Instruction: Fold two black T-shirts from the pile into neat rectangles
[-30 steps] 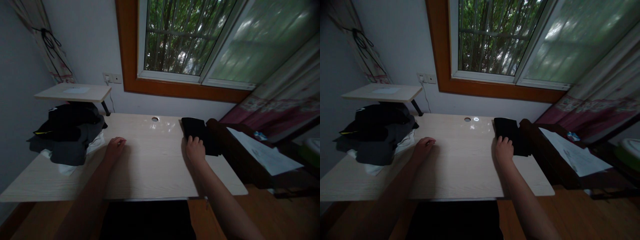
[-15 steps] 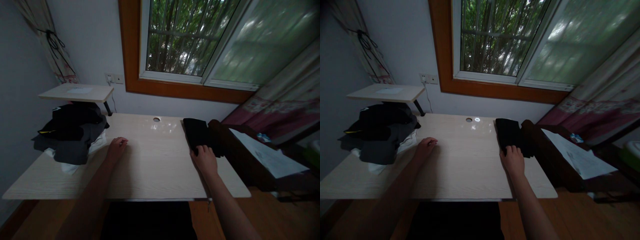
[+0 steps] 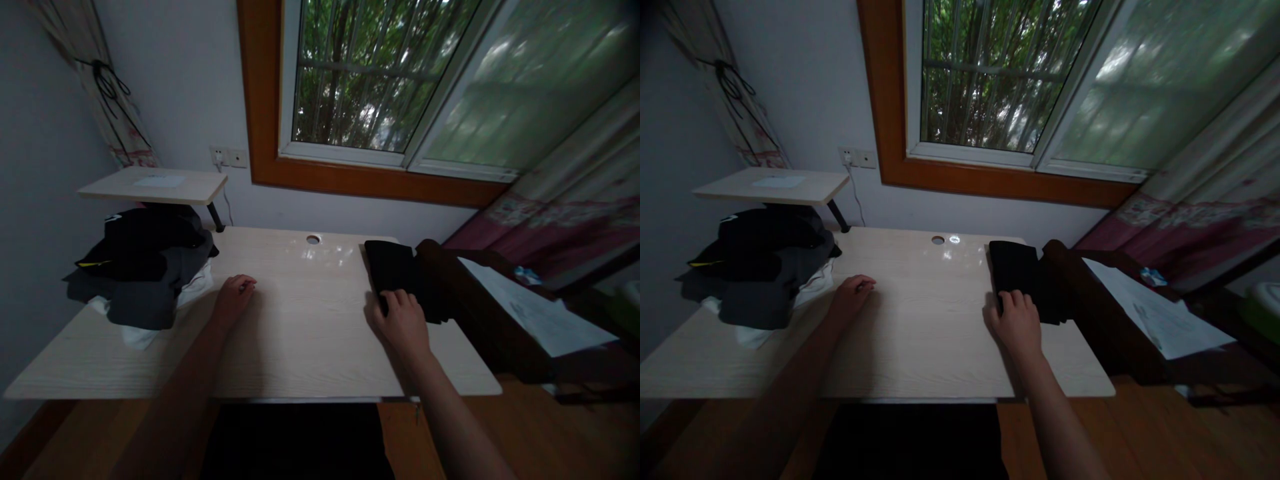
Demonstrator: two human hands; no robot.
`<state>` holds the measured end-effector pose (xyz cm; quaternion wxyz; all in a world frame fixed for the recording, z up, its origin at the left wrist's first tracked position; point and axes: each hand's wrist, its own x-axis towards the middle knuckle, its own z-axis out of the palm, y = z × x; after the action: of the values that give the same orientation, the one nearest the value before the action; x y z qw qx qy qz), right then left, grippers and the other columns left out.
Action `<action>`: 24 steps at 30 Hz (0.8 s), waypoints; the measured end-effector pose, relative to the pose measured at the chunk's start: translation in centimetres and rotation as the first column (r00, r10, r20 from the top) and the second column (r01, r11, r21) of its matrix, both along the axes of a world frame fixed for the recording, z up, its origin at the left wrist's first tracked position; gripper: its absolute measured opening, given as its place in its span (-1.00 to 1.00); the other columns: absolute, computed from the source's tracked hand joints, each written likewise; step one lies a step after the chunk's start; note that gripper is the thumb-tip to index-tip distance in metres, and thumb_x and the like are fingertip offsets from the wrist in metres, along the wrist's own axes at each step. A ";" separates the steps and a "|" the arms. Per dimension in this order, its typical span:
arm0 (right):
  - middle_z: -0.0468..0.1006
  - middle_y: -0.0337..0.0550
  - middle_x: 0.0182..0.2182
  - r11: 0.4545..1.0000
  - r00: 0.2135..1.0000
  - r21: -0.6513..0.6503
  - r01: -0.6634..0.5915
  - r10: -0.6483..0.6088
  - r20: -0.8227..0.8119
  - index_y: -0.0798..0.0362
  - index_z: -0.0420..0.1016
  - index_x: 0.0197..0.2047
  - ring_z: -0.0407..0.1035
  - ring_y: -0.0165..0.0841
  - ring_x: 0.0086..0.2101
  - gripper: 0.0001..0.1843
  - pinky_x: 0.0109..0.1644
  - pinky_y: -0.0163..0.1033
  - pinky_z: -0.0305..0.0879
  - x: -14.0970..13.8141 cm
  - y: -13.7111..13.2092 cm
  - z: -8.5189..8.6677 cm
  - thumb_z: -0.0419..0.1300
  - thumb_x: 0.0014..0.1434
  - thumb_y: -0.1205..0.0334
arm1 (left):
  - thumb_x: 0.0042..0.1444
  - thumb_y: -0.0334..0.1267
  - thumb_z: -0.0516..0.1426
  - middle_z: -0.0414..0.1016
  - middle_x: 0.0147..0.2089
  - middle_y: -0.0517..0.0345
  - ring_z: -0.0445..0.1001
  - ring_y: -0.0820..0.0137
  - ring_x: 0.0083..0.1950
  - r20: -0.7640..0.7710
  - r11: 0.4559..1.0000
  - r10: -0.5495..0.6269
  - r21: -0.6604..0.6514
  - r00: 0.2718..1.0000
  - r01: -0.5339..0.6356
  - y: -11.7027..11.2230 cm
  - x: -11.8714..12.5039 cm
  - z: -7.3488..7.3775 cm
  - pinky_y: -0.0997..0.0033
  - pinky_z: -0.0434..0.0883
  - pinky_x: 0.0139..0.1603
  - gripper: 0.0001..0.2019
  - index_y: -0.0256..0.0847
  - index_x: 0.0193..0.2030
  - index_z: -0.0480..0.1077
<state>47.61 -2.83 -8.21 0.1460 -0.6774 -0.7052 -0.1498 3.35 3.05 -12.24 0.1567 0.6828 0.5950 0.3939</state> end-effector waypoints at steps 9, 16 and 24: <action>0.42 0.05 0.22 0.982 0.274 0.050 -0.182 0.099 -0.957 -0.08 0.31 0.33 0.33 -0.12 0.20 -0.32 0.28 0.14 0.28 -6.0 8.9 -4.5 0.23 0.17 -0.05 | 0.20 -0.14 0.06 0.61 -0.16 0.09 0.52 0.22 -0.06 0.005 0.998 0.026 -0.051 1.000 -0.026 -0.3 0.2 0.5 0.19 0.44 0.05 -0.77 -0.10 -0.20 0.54; 0.47 -0.43 -0.32 0.992 -0.566 0.088 0.086 0.121 -0.815 -0.22 0.08 0.39 0.52 -0.45 -0.16 -0.08 0.17 -0.17 0.43 -4.7 13.6 -3.3 0.28 -0.02 0.30 | 0.21 -0.15 0.06 0.61 -0.14 0.09 0.51 0.22 -0.05 -0.010 0.999 0.018 -0.042 1.000 -0.019 -0.3 0.2 0.7 0.19 0.43 0.06 -0.77 -0.11 -0.19 0.53; 0.39 -0.19 0.14 0.979 -0.662 0.161 0.126 0.204 -0.721 -0.56 -0.52 0.44 0.55 -0.35 -0.01 0.05 0.08 -0.01 0.53 -4.8 10.6 -2.9 0.22 0.25 0.18 | 0.21 -0.17 0.06 0.61 -0.14 0.08 0.51 0.21 -0.04 -0.022 0.999 0.018 -0.028 1.000 -0.018 -0.3 0.2 0.5 0.19 0.43 0.07 -0.77 -0.12 -0.20 0.53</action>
<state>42.78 7.74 -11.07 0.7693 -0.3605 -0.1690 0.4997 3.58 2.80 -11.79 0.1565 0.6794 0.6082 0.3794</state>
